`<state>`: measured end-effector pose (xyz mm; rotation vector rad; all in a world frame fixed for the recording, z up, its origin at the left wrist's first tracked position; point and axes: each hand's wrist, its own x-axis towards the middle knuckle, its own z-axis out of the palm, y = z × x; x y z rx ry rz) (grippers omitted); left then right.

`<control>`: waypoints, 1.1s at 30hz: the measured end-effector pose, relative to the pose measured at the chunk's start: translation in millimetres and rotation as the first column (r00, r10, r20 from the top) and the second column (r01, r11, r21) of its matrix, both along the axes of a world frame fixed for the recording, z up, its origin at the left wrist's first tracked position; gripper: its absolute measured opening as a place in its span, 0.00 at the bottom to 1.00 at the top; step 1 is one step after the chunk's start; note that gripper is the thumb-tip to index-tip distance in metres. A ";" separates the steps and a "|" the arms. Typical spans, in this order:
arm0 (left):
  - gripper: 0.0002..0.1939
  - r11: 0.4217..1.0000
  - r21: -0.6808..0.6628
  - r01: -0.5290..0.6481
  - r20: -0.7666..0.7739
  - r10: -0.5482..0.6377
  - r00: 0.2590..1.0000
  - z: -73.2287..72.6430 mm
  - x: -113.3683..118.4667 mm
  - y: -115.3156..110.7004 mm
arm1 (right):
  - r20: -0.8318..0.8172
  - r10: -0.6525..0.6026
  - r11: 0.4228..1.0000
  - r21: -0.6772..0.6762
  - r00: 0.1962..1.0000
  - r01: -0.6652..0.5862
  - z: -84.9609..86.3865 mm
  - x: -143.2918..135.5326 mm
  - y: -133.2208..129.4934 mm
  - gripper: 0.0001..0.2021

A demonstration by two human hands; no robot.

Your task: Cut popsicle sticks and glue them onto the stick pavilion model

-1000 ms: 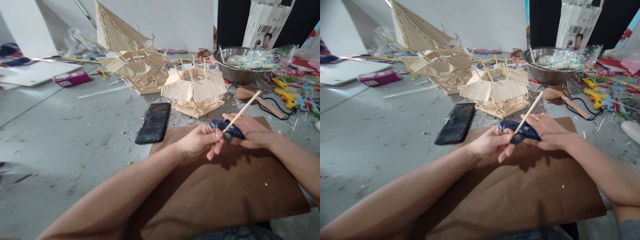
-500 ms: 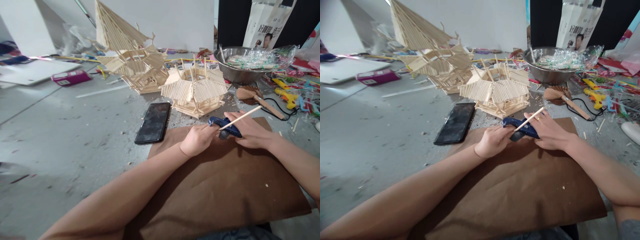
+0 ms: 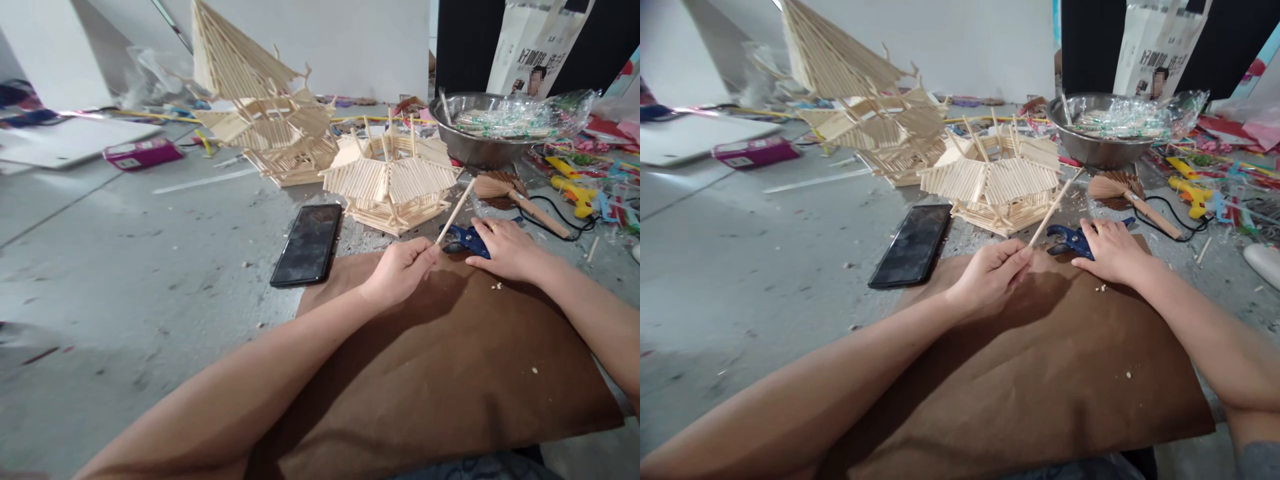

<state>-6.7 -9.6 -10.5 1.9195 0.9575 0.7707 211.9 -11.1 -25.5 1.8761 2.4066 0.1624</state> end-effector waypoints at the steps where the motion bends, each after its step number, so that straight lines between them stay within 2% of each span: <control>1: 0.17 1.000 0.015 0.021 -0.040 -0.021 0.999 0.5 -0.1 0.8 | 0.009 -0.003 1.000 0.004 1.000 0.003 -1.9 0.9 0.5 0.38; 5: 0.17 0.990 0.124 0.070 -0.194 -0.045 0.980 -0.3 0.0 4.1 | 0.019 0.073 0.989 0.124 0.997 -0.075 2.7 -0.6 -4.1 0.35; 8: 0.16 0.977 0.199 0.078 -0.289 -0.018 0.957 -1.2 -0.4 5.9 | -0.075 0.144 0.956 0.268 0.987 -0.119 15.9 -7.8 -14.2 0.21; 10: 0.16 0.971 0.218 0.097 -0.333 -0.019 0.943 -1.8 -0.9 6.2 | -0.142 0.254 0.908 0.376 0.957 -0.185 23.6 -14.6 -21.4 0.15; 12: 0.15 0.965 0.225 0.134 -0.355 -0.047 0.934 -2.7 -1.3 5.8 | -0.136 0.382 0.836 0.473 0.914 -0.279 27.2 -21.2 -26.0 0.13; 14: 0.15 0.951 0.251 0.179 -0.361 -0.079 0.929 -4.0 -1.2 5.0 | -0.089 0.466 0.774 0.522 0.880 -0.357 26.2 -25.9 -26.8 0.11; 16: 0.14 0.930 0.295 0.221 -0.366 -0.103 0.925 -5.5 -0.6 4.1 | -0.053 0.499 0.747 0.533 0.865 -0.398 22.5 -28.1 -25.0 0.12; 20: 0.15 0.903 0.358 0.238 -0.387 -0.089 0.918 -7.6 0.8 2.1 | -0.041 0.504 0.760 0.495 0.863 -0.421 17.4 -28.4 -22.0 0.14; 25: 0.16 0.877 0.426 0.221 -0.390 -0.042 0.920 -8.6 0.8 1.0 | -0.019 0.444 0.788 0.485 0.896 -0.380 19.6 -29.7 -27.5 0.17; 30: 0.17 0.881 0.433 0.192 -0.370 -0.021 0.929 -9.9 1.3 0.7 | -0.036 0.398 0.795 0.511 0.916 -0.326 18.4 -35.2 -34.2 0.18; 33: 0.17 0.894 0.417 0.161 -0.360 0.000 0.933 -9.9 2.9 -0.7 | -0.049 0.345 0.829 0.485 0.937 -0.279 17.8 -39.8 -36.4 0.19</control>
